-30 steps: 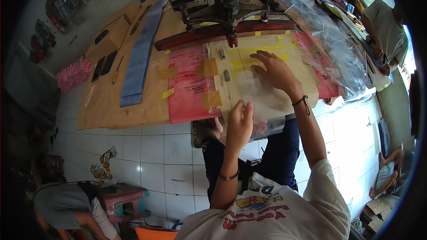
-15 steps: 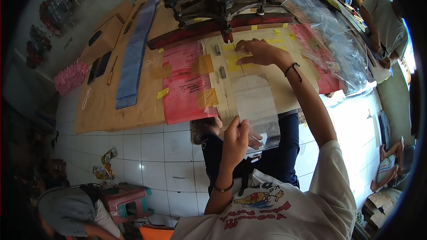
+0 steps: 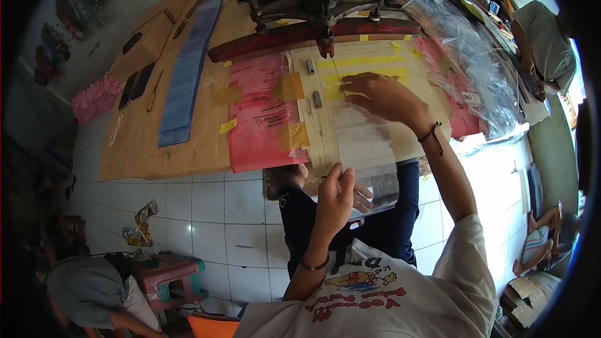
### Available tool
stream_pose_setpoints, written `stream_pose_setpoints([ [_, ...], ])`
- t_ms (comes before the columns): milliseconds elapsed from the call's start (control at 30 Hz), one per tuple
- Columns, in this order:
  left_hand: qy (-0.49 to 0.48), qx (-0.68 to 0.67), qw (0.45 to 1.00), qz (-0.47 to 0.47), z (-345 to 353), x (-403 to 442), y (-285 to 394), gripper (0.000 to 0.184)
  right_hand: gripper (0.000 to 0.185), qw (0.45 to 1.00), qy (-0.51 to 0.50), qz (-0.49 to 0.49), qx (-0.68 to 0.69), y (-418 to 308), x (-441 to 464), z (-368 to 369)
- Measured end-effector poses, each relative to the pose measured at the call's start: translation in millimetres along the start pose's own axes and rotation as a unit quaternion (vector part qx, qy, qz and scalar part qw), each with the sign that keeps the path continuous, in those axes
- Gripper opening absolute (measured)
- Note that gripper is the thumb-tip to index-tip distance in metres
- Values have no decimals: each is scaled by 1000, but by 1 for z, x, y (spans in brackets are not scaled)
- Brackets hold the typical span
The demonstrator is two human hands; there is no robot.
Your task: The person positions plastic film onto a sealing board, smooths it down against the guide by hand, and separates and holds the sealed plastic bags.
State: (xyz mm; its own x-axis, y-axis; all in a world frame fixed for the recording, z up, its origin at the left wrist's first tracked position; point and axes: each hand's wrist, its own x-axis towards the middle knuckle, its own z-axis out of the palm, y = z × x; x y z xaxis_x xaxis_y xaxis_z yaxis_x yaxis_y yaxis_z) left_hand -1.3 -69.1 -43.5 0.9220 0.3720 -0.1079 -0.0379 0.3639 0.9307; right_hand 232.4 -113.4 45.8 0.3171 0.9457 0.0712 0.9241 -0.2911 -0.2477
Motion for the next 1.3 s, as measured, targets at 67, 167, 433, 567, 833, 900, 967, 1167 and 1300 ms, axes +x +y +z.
stream_pose_setpoints([
  [67, 5, -10, 1000, -8, 2, 1, -3, 22, 52, 1000, 22, -13, -17, 0, -9, 19],
  [167, 6, -13, 1000, -10, 3, 4, -7, 22, 71, 999, 33, -6, -9, -11, -13, 26],
  [433, 32, 22, 999, 22, 1, 11, -2, 27, 69, 998, 53, 16, -36, -29, 7, 33],
  [567, 55, 13, 998, 29, 2, 16, 5, 25, 61, 991, 108, 2, -76, -45, -29, 32],
  [833, 76, 50, 992, 90, -9, 26, 5, 28, 54, 987, 142, 18, -79, -49, -59, 55],
  [900, 53, 41, 995, 74, -17, 16, -9, 28, 53, 986, 142, 21, -84, -47, -59, 57],
  [967, 38, 85, 994, 62, -29, 13, -31, 28, 52, 985, 146, 18, -90, -43, -55, 59],
  [1167, 19, 22, 996, 81, -18, 17, -19, 29, 51, 985, 142, 35, -86, -23, -28, 57],
  [1300, 7, 48, 997, 55, -27, 27, -22, 33, 53, 986, 136, 30, -94, -7, -6, 58],
])
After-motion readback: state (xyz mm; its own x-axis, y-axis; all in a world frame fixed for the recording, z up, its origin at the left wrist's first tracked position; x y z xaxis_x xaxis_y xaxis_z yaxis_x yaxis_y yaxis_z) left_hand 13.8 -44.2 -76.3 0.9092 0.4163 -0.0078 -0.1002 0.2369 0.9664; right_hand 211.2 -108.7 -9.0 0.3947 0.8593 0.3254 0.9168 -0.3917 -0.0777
